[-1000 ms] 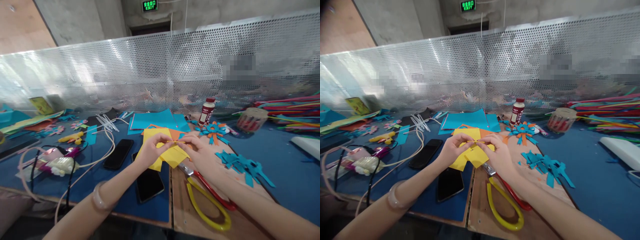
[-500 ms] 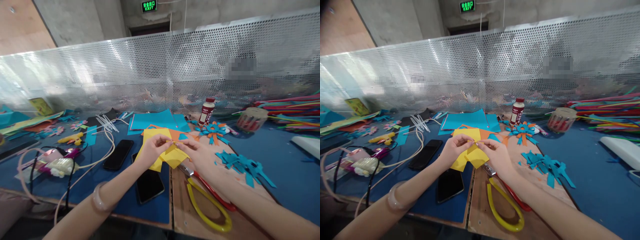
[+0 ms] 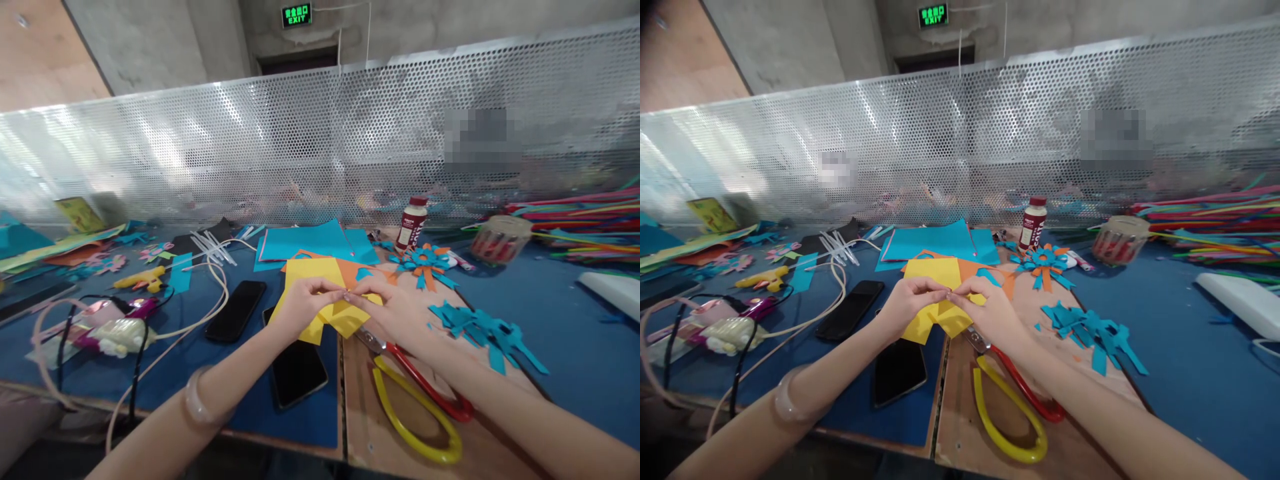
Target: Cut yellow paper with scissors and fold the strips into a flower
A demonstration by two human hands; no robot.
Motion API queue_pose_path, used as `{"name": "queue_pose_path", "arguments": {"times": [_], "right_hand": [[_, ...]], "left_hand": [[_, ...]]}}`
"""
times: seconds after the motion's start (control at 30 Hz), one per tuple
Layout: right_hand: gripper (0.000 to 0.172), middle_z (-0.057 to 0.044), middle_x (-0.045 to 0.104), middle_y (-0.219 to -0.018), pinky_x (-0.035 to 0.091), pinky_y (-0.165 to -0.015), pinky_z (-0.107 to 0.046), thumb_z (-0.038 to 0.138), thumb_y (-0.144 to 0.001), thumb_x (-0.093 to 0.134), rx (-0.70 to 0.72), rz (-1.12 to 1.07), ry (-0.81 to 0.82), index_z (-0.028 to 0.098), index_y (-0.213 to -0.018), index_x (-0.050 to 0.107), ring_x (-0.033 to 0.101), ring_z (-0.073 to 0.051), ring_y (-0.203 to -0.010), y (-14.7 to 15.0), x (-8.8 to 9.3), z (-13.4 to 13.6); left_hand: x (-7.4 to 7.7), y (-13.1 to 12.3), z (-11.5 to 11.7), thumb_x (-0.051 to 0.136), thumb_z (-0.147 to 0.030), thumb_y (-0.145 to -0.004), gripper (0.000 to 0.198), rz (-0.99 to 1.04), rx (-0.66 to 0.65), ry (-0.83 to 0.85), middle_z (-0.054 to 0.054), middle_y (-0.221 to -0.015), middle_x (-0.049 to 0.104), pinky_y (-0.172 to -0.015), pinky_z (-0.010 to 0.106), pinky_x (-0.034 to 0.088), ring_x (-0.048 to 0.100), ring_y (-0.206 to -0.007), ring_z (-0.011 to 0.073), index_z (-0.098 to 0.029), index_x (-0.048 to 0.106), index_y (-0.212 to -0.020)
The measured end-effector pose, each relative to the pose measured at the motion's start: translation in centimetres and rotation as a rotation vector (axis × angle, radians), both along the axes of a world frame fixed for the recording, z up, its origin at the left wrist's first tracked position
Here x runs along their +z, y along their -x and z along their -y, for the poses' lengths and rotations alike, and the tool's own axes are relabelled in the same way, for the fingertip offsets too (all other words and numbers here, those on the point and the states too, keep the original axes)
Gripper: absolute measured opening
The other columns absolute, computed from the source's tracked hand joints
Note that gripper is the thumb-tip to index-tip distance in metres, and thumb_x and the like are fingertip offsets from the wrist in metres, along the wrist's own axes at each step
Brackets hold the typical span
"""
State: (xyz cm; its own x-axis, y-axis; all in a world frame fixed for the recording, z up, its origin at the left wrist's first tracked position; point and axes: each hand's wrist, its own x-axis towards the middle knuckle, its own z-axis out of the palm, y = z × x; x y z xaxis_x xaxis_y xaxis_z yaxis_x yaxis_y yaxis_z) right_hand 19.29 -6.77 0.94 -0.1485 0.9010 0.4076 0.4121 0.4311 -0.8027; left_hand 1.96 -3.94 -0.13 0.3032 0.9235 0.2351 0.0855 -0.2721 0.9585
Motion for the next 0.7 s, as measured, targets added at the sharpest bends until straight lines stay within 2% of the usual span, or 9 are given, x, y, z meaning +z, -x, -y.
{"name": "queue_pose_path", "arguments": {"times": [0.1, 0.33, 0.5, 0.63, 0.7], "right_hand": [[0.025, -0.001, 0.063, -0.072, 0.04, -0.069, -0.028, 0.04, -0.077, 0.059, 0.03, -0.006, 0.076, 0.017, -0.071, 0.066, 0.055, -0.016, -0.073, -0.5, -0.2, -0.4], [0.026, -0.002, 0.062, -0.068, 0.041, -0.061, -0.026, 0.042, -0.068, 0.065, 0.073, -0.219, 0.327, 0.015, -0.069, 0.064, 0.055, -0.015, -0.067, -1.2, -0.7, -1.7], [0.026, -0.001, 0.062, -0.069, 0.041, -0.061, -0.026, 0.042, -0.07, 0.063, 0.061, -0.22, 0.287, 0.016, -0.07, 0.064, 0.056, -0.015, -0.067, -0.9, -0.9, -1.8], [0.026, -0.002, 0.066, -0.084, 0.044, -0.067, -0.026, 0.042, -0.076, 0.058, 0.072, -0.18, 0.252, 0.018, -0.083, 0.065, 0.058, -0.015, -0.077, -0.7, -0.7, -1.6], [0.025, -0.003, 0.065, -0.086, 0.044, -0.068, -0.027, 0.041, -0.076, 0.057, 0.071, -0.138, 0.239, 0.018, -0.085, 0.064, 0.059, -0.016, -0.079, -0.6, -0.5, -1.5]], "left_hand": [[0.1, 0.2, -0.3, 0.071, -0.036, -0.066, 0.025, -0.006, -0.003, 0.059, 0.007, -0.082, 0.071, -0.073, 0.029, 0.047, 0.062, -0.079, 0.019, -0.014, 0.071, -0.079], [0.2, 0.6, -1.0, 0.074, -0.034, -0.062, 0.024, 0.039, 0.042, 0.101, 0.007, -0.077, 0.069, -0.067, 0.028, 0.046, 0.06, -0.071, 0.0155, -0.013, 0.07, -0.074], [-0.3, 0.6, -1.3, 0.074, -0.033, -0.062, 0.023, 0.082, 0.028, 0.117, 0.006, -0.068, 0.066, -0.059, 0.025, 0.044, 0.055, -0.062, 0.0124, -0.012, 0.07, -0.071], [-1.0, 0.6, -1.7, 0.075, -0.033, -0.062, 0.027, 0.219, -0.005, 0.266, 0.01, -0.079, 0.067, -0.061, 0.026, 0.046, 0.059, -0.07, 0.0144, -0.01, 0.069, -0.077], [-1.1, 0.5, -1.7, 0.071, -0.037, -0.066, 0.03, 0.2, -0.022, 0.27, 0.011, -0.085, 0.067, -0.062, 0.027, 0.046, 0.06, -0.073, 0.0157, -0.011, 0.068, -0.082]]}}
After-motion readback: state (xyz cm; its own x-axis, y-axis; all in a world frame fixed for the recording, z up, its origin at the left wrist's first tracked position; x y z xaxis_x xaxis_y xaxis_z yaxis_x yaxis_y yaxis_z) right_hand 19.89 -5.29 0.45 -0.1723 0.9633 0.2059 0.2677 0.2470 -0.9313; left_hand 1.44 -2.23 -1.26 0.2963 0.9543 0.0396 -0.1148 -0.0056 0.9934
